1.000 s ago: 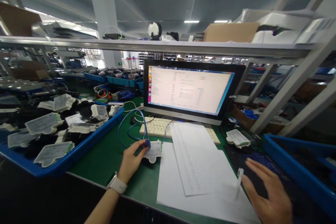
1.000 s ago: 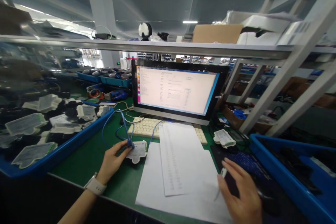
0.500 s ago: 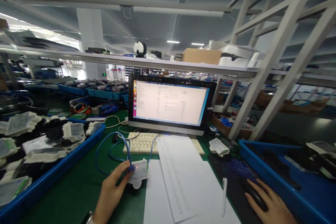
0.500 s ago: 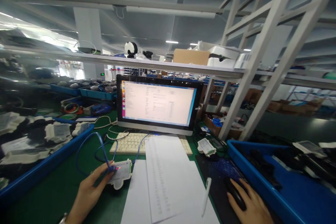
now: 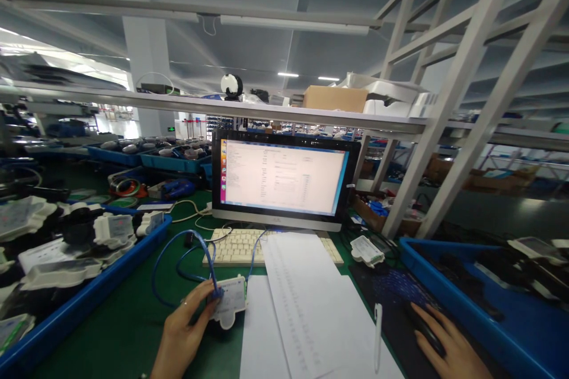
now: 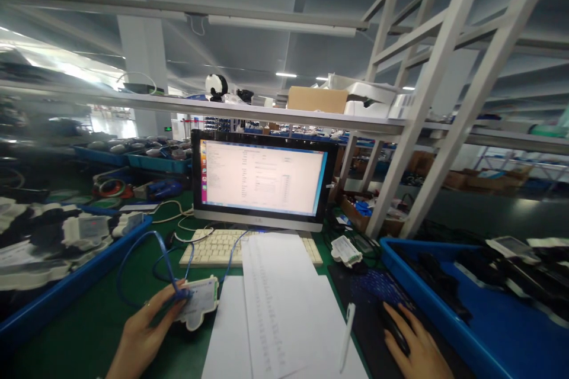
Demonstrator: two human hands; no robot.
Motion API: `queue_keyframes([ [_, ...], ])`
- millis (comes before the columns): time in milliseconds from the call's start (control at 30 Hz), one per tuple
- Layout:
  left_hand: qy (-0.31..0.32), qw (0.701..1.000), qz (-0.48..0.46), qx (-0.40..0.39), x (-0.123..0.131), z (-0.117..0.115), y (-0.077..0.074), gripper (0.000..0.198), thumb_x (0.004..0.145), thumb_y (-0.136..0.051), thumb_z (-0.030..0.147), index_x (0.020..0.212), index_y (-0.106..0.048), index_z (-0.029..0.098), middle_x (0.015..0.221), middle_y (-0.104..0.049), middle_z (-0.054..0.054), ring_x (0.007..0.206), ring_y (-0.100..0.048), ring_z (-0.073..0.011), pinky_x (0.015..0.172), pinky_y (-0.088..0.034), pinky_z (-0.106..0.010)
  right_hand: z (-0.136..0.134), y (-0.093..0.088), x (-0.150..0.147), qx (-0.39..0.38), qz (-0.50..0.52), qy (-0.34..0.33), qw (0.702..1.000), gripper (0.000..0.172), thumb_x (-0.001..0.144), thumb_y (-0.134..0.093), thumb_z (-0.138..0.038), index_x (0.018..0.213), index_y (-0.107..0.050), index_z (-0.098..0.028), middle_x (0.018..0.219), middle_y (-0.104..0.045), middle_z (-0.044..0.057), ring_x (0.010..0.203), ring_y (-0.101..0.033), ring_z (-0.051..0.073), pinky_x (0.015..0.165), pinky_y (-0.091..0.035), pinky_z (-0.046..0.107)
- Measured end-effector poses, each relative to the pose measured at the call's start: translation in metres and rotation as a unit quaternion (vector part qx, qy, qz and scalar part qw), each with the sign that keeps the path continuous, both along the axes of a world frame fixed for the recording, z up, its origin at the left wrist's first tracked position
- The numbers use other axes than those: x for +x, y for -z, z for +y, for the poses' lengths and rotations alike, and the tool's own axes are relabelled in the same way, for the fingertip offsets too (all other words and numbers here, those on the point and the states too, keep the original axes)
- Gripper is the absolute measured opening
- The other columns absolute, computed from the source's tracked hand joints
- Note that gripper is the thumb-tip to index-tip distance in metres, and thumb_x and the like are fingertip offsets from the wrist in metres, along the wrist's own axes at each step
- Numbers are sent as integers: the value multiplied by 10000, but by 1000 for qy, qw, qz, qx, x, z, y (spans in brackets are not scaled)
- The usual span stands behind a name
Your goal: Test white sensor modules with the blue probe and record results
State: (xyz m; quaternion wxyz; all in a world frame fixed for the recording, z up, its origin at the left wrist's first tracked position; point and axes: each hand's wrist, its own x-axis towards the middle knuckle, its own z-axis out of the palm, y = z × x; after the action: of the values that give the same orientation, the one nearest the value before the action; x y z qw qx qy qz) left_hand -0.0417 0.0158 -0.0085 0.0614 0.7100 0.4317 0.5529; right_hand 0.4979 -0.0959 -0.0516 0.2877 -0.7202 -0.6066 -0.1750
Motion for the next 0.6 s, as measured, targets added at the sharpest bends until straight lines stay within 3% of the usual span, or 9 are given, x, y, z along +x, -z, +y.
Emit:
queue_keyframes([
  [600,-1,1000,9,27,0,-1,1,235,818,-577,372,1022,-637,271,1058,-677,0,939,-656,-193,869,-519,-288,-2,-2,-3,-16,2,6,1000,506,844,-365,-503,1170,-602,-196,1207,-545,130,1095,-539,321,835,-512,464],
])
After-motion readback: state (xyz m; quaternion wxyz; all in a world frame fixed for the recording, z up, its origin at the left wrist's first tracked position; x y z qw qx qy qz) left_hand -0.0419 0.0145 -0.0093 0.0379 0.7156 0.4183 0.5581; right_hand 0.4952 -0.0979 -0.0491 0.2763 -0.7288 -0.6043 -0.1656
